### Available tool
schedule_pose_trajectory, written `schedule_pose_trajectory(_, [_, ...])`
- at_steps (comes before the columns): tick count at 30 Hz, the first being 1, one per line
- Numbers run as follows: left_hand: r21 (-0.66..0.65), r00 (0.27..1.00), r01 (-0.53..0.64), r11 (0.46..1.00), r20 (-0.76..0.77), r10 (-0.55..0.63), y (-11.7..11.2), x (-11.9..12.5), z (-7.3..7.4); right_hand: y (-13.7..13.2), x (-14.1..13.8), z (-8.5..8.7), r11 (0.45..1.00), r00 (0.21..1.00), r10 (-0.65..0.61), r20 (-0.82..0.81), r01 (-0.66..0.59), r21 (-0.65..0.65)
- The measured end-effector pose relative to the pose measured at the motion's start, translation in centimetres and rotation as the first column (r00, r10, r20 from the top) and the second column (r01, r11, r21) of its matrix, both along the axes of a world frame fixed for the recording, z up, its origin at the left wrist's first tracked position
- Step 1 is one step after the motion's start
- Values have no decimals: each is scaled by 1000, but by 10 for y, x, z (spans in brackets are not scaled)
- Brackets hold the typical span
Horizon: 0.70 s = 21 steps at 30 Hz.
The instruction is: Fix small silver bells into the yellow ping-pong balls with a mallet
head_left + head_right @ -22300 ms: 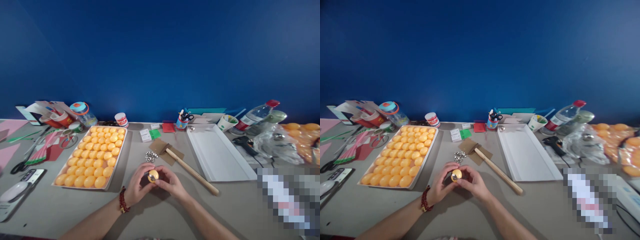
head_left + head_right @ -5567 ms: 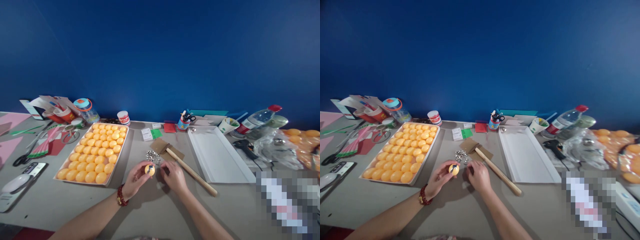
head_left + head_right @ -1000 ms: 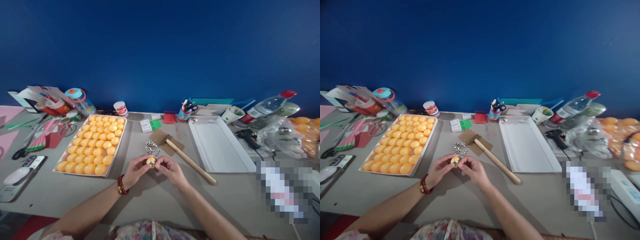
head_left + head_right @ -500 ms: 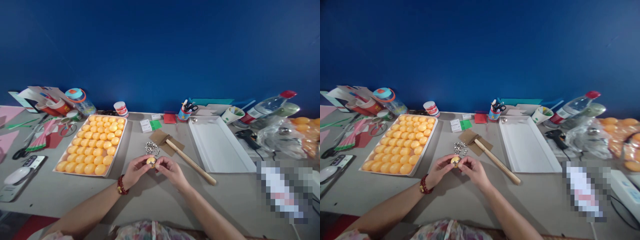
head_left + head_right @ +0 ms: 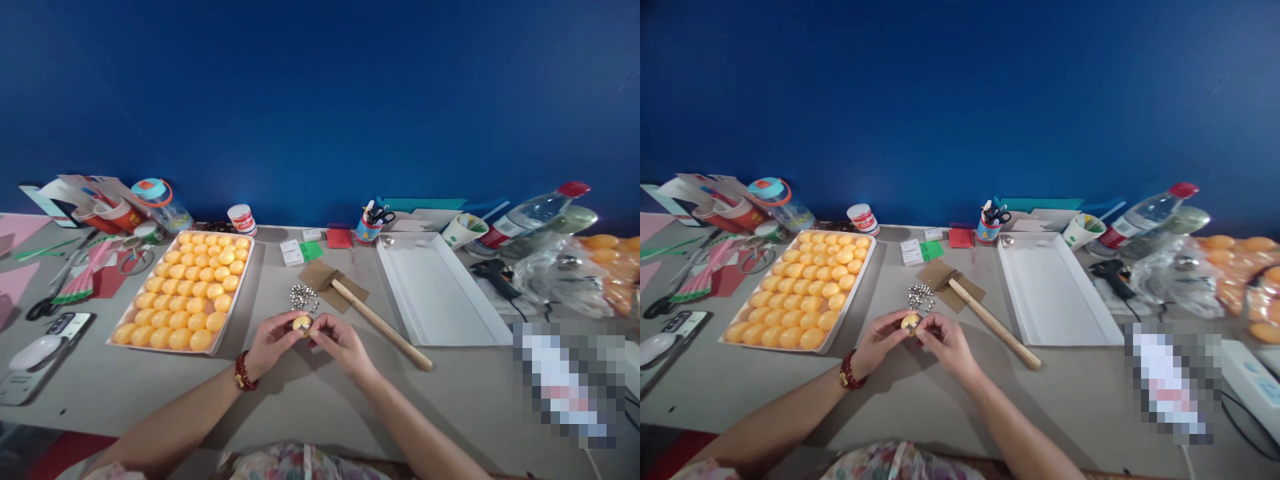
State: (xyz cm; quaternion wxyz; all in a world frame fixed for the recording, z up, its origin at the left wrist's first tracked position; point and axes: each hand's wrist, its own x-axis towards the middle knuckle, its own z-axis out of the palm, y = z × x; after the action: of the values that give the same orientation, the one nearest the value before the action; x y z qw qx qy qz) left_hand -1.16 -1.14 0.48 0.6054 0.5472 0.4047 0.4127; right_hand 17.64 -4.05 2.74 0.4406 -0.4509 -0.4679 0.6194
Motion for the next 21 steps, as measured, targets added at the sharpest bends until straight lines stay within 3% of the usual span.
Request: schedule_pose_trajectory(21, [22, 999, 18, 1000, -42, -17, 0, -1, -1, -2, -3, -1, 995, 988, -51, 145, 39, 89])
